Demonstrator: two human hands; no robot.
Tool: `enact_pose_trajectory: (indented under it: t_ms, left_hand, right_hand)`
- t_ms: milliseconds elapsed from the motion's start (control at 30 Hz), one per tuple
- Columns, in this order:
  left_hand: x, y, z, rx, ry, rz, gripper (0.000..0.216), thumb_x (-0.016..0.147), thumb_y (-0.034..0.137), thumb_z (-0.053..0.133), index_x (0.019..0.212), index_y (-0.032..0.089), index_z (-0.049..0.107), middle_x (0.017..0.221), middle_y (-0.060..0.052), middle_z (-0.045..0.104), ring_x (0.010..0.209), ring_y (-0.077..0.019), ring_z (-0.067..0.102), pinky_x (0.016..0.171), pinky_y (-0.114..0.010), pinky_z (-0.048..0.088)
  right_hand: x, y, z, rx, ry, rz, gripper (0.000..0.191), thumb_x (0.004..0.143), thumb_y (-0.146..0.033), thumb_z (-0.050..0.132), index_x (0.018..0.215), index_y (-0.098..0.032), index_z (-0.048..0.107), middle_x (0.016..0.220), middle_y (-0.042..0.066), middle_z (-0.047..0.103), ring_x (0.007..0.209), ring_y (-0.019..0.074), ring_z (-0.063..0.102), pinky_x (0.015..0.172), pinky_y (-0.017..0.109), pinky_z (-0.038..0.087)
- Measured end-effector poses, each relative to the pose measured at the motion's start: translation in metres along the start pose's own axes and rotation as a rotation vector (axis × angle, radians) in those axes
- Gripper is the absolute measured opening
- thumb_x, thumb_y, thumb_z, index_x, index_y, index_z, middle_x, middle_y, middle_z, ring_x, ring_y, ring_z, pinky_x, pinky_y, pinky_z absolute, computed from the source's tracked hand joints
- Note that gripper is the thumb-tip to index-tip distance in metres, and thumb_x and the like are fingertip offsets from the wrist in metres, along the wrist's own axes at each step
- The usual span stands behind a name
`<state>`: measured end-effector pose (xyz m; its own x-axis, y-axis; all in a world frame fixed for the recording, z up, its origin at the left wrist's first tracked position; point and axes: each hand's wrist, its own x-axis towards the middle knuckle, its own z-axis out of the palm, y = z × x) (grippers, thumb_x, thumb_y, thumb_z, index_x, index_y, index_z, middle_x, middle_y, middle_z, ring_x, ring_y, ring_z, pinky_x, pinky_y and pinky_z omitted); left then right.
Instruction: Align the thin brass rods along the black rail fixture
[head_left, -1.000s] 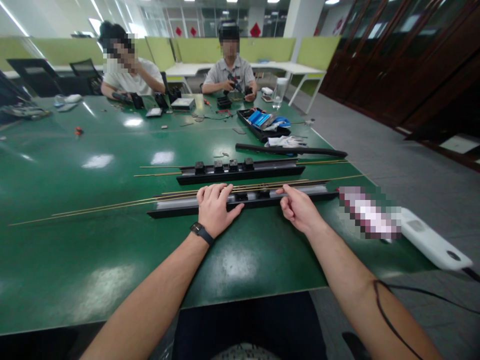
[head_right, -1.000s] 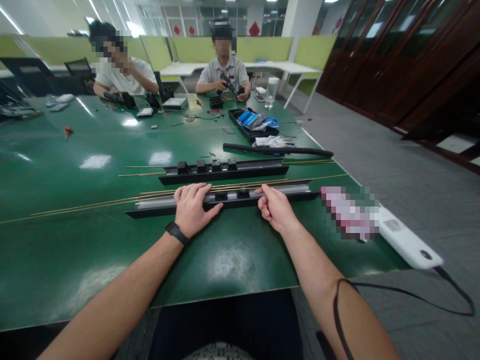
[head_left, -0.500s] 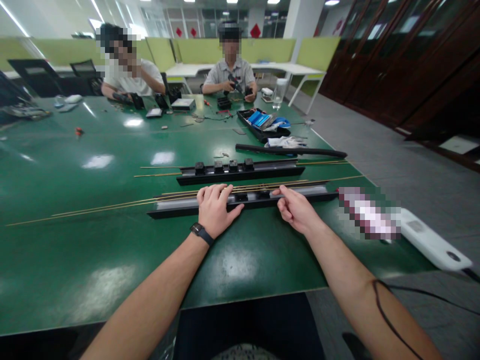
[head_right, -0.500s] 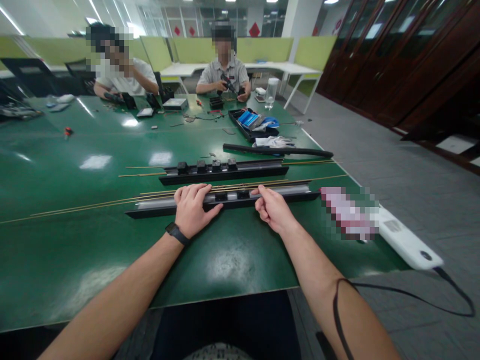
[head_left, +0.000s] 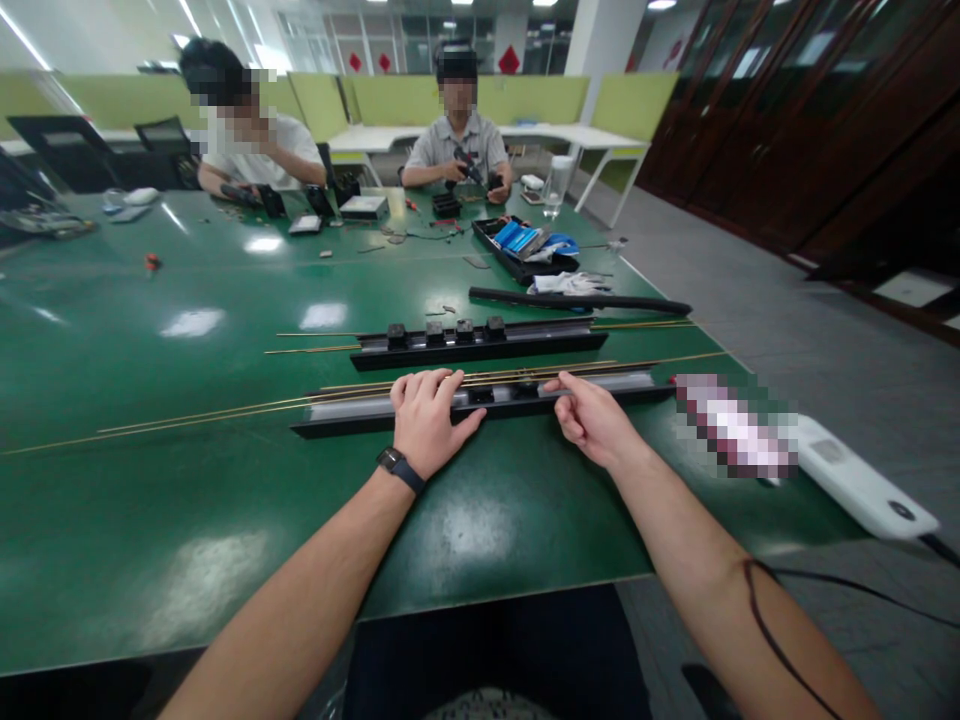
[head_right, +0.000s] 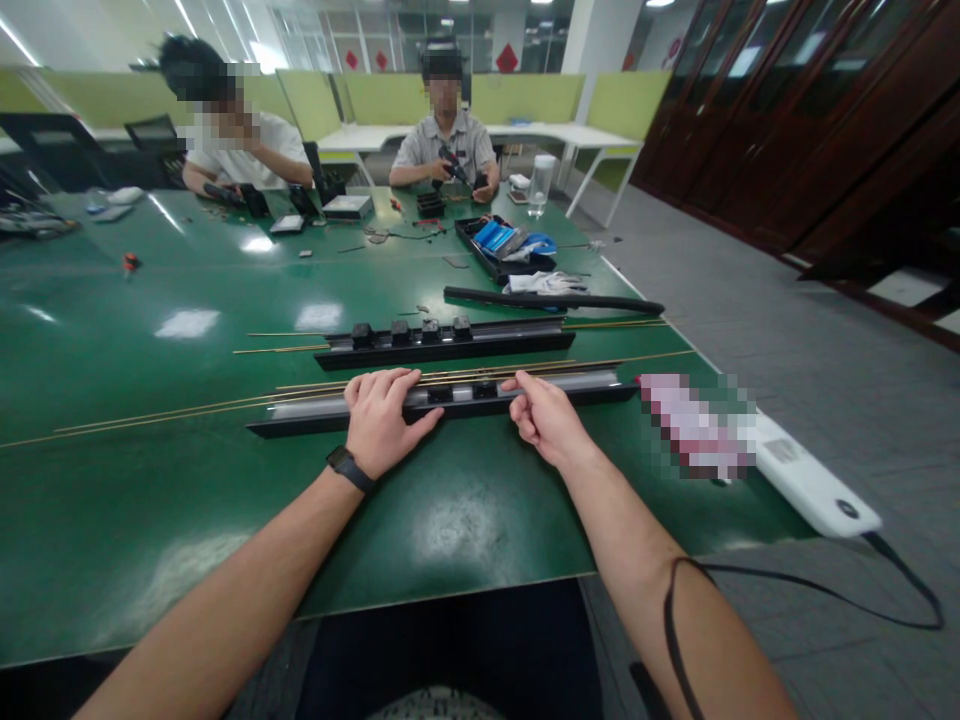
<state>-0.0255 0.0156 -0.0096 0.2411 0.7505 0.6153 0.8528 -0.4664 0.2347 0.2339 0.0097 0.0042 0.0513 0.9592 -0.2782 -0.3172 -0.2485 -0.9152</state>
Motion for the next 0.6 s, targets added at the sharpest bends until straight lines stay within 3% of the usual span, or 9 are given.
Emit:
enact_pose_trajectory:
  t_ms: [600]
  left_hand:
    - [-0.0016,0.0005,0.0005,-0.004,0.009,0.006,0.050,0.087,0.052,0.071,0.129,0.026,0.063,0.130,-0.010,0.067,0.121,-0.0314,0.058,0.110,-0.051,0.033]
  right_hand:
    - [-0.0002,-0.0018,0.0008,-0.019,0.068,-0.022,0.030,0.091,-0.046,0.066,0.092,-0.016,0.064,0.045,-0.004,0.055,0.027,0.0057,0.030,0.028,0.017,0.018]
